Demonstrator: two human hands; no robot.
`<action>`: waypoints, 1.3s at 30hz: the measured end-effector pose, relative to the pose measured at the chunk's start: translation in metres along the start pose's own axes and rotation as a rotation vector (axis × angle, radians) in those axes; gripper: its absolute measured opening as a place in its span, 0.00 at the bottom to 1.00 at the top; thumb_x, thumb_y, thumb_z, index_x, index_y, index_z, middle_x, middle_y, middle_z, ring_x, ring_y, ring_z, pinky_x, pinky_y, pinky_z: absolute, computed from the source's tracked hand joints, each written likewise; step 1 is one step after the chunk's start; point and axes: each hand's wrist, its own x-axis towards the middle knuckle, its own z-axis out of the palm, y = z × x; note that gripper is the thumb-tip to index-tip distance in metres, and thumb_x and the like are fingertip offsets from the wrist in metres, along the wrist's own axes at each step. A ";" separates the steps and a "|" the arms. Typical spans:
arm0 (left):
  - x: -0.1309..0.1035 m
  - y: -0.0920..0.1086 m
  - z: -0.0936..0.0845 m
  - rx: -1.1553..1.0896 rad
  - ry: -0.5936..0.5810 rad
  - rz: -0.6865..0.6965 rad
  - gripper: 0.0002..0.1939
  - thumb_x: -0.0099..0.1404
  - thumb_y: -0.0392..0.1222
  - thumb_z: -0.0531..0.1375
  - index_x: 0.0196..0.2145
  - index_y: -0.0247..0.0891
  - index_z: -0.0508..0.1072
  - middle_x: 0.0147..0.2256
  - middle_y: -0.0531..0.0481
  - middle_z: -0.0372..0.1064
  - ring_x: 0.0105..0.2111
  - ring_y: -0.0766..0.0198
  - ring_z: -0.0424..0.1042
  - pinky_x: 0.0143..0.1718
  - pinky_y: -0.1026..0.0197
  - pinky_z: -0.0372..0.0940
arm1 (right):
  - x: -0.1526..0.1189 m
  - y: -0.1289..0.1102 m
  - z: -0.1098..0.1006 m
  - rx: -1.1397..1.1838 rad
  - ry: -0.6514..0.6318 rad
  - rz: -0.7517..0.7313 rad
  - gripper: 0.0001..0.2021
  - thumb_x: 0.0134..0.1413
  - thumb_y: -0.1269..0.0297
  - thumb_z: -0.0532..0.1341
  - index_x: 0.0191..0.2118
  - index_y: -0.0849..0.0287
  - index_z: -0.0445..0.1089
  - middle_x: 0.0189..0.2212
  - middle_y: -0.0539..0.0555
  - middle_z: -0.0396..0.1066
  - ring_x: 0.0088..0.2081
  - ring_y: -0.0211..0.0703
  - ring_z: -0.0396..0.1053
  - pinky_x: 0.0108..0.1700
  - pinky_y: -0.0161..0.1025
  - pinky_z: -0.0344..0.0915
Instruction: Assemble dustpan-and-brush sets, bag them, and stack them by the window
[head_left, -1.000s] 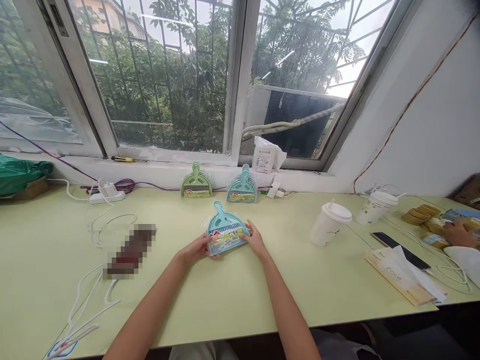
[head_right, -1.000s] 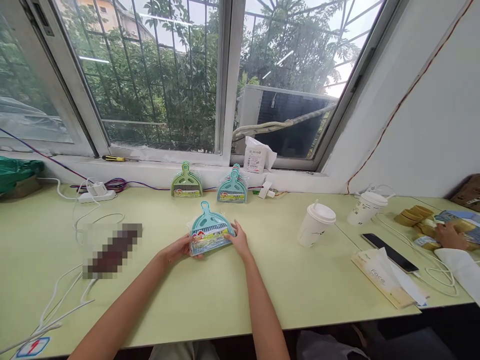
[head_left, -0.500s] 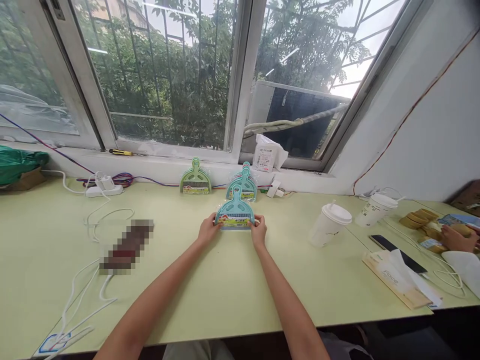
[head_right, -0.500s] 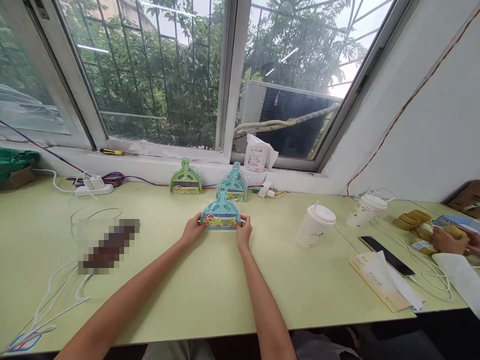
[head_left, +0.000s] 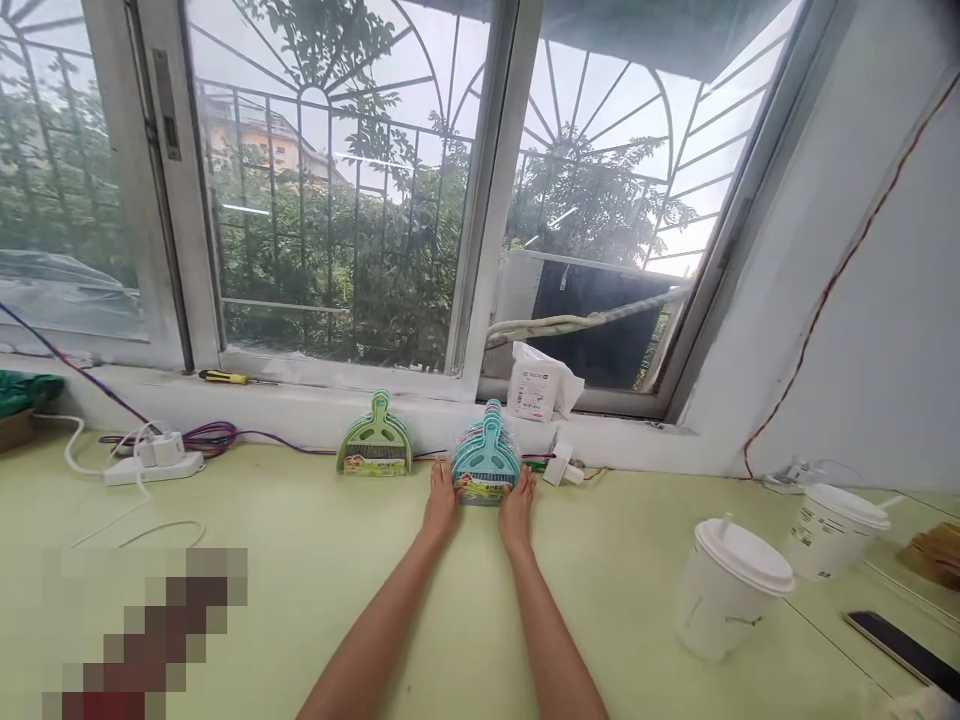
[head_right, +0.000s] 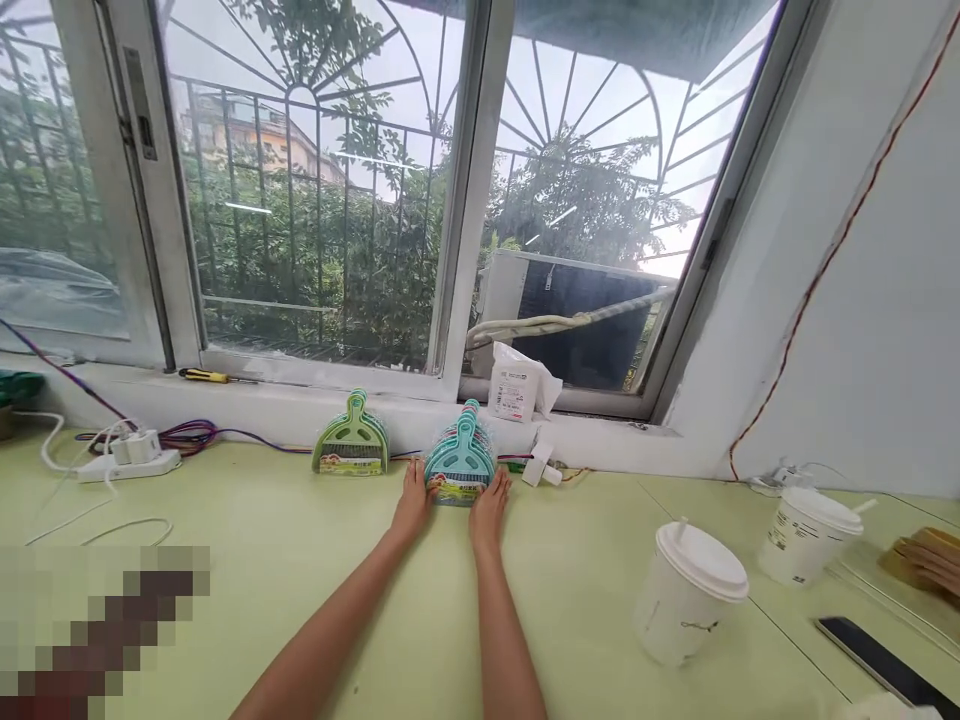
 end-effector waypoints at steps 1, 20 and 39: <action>0.003 -0.001 0.002 0.031 0.011 0.011 0.34 0.63 0.37 0.50 0.65 0.35 0.44 0.67 0.37 0.34 0.67 0.51 0.33 0.63 0.45 0.44 | 0.001 0.002 0.004 -0.015 -0.004 0.006 0.29 0.56 0.55 0.49 0.61 0.67 0.52 0.64 0.68 0.46 0.67 0.53 0.36 0.64 0.59 0.39; 0.003 -0.002 -0.005 0.273 -0.012 -0.192 0.36 0.62 0.46 0.54 0.64 0.29 0.50 0.61 0.27 0.51 0.63 0.41 0.48 0.60 0.43 0.47 | -0.007 0.006 -0.008 -0.390 -0.008 0.083 0.36 0.59 0.46 0.39 0.68 0.61 0.39 0.67 0.66 0.38 0.67 0.62 0.36 0.59 0.70 0.44; -0.115 0.031 -0.071 -0.240 0.019 -0.290 0.34 0.57 0.32 0.54 0.61 0.32 0.51 0.62 0.36 0.49 0.64 0.56 0.48 0.64 0.52 0.45 | -0.155 -0.153 -0.089 -0.009 -0.398 -0.403 0.14 0.63 0.62 0.46 0.39 0.58 0.67 0.34 0.57 0.71 0.38 0.45 0.69 0.42 0.42 0.66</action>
